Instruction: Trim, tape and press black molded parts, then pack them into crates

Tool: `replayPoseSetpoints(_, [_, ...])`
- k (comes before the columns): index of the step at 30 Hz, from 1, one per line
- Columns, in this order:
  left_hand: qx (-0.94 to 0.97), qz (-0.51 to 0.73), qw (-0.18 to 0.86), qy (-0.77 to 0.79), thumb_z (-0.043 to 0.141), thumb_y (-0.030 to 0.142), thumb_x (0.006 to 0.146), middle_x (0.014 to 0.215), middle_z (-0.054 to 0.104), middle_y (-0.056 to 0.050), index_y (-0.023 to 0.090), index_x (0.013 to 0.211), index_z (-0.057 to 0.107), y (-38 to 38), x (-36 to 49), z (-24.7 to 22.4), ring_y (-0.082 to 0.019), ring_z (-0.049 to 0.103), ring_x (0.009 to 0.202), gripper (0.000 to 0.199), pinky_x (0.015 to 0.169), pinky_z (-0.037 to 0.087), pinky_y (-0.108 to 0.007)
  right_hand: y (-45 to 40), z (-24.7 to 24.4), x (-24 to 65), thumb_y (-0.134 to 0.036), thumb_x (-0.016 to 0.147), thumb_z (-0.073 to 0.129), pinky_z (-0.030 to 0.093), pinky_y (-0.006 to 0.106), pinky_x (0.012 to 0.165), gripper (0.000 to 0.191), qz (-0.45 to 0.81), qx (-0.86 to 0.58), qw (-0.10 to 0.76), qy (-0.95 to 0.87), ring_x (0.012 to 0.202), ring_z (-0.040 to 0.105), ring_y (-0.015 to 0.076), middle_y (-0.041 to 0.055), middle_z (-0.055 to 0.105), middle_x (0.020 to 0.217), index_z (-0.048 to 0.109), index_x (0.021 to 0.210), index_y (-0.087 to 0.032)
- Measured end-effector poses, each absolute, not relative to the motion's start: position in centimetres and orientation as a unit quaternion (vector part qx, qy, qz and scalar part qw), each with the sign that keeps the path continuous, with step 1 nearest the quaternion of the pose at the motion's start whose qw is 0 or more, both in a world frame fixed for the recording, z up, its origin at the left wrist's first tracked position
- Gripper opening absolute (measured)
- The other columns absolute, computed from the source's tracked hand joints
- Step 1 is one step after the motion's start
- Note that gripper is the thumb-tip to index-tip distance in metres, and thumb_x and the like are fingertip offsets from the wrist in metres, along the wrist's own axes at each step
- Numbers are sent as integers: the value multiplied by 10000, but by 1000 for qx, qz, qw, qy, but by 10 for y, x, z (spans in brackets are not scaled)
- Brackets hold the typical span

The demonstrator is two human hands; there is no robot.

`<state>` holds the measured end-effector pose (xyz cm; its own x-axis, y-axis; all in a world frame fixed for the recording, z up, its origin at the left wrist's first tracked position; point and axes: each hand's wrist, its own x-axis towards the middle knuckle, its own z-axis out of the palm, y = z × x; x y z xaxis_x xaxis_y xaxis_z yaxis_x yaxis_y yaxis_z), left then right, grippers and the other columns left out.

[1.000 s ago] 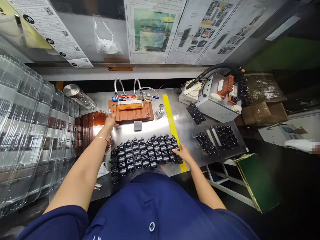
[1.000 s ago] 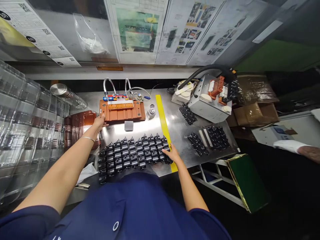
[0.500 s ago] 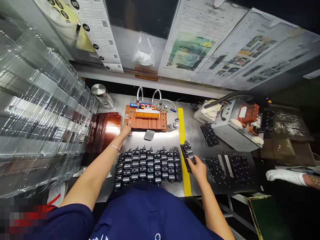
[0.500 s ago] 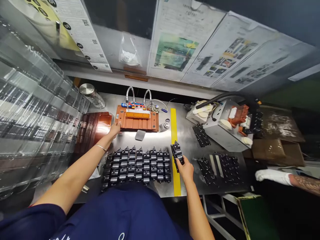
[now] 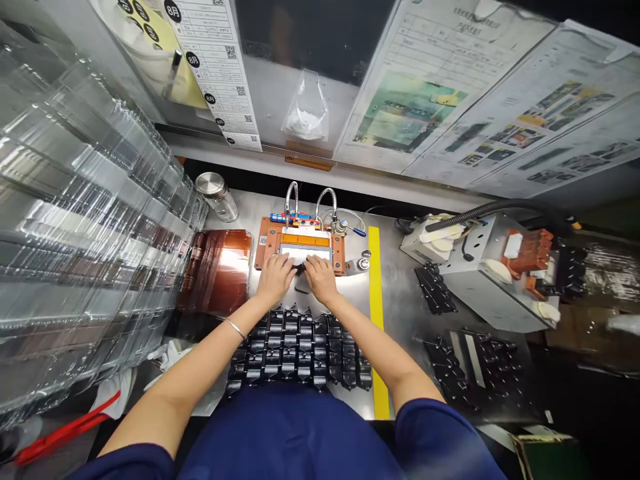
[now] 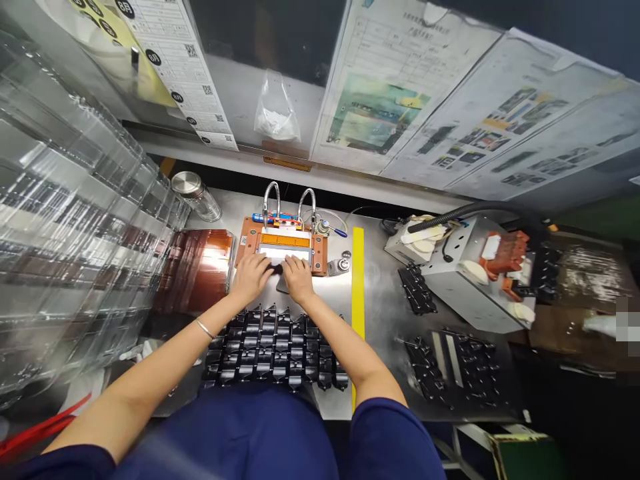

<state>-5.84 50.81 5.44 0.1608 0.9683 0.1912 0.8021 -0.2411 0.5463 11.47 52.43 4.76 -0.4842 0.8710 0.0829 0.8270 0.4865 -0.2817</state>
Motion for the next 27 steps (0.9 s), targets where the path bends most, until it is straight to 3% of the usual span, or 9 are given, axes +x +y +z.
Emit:
replayPoseSetpoints(3, [789, 200, 130, 567, 505, 264, 905, 1236, 627, -140, 205, 1110, 660, 528, -55, 42, -290, 529, 1172, 264, 1061, 310, -546, 538, 49, 132, -227, 906, 483, 385, 438, 1017, 306, 105, -499, 106, -853, 1216, 499, 267, 127, 603, 1286, 625, 1166, -152])
replayPoseSetpoints(7, [800, 193, 125, 555, 522, 249, 898, 1243, 636, -125, 230, 1106, 676, 566, -61, 26, -289, 535, 1177, 259, 1066, 299, -565, 584, 70, 175, -272, 929, 422, 433, 418, 945, 354, 62, -612, 74, -785, 1136, 525, 279, 153, 623, 1226, 614, 1190, -129])
replayPoseSetpoints(10, [791, 215, 133, 557, 514, 269, 905, 1256, 631, -123, 243, 1129, 670, 577, -61, 17, -284, 523, 1202, 274, 1069, 304, -550, 623, 85, 202, -214, 923, 400, 464, 431, 864, 378, 26, -676, -49, -735, 1105, 532, 314, 211, 596, 1246, 601, 1220, -94])
replayPoseSetpoints(14, [784, 216, 129, 568, 473, 304, 925, 1270, 622, -132, 231, 1149, 660, 574, -58, 9, -287, 506, 1231, 301, 1047, 337, -537, 665, 95, 219, -50, 855, 391, 477, 390, 800, 356, 30, -663, -179, -726, 1054, 575, 310, 243, 665, 1066, 696, 1034, -83])
replayPoseSetpoints(22, [791, 204, 112, 566, 469, 313, 927, 1254, 636, -121, 221, 1141, 662, 573, -58, 11, -284, 521, 1214, 302, 1035, 355, -522, 692, 92, 232, -173, 856, 557, 476, 336, 768, 207, 63, -641, -229, -730, 909, 664, 263, 194, 706, 971, 712, 984, -124])
replayPoseSetpoints(27, [782, 211, 128, 573, 479, 302, 921, 1264, 627, -128, 215, 1139, 662, 571, -57, 11, -289, 507, 1222, 298, 1051, 330, -522, 692, 91, 234, -69, 860, 481, 459, 342, 827, 275, 56, -646, -213, -731, 1025, 623, 268, 200, 690, 1042, 704, 1011, -122])
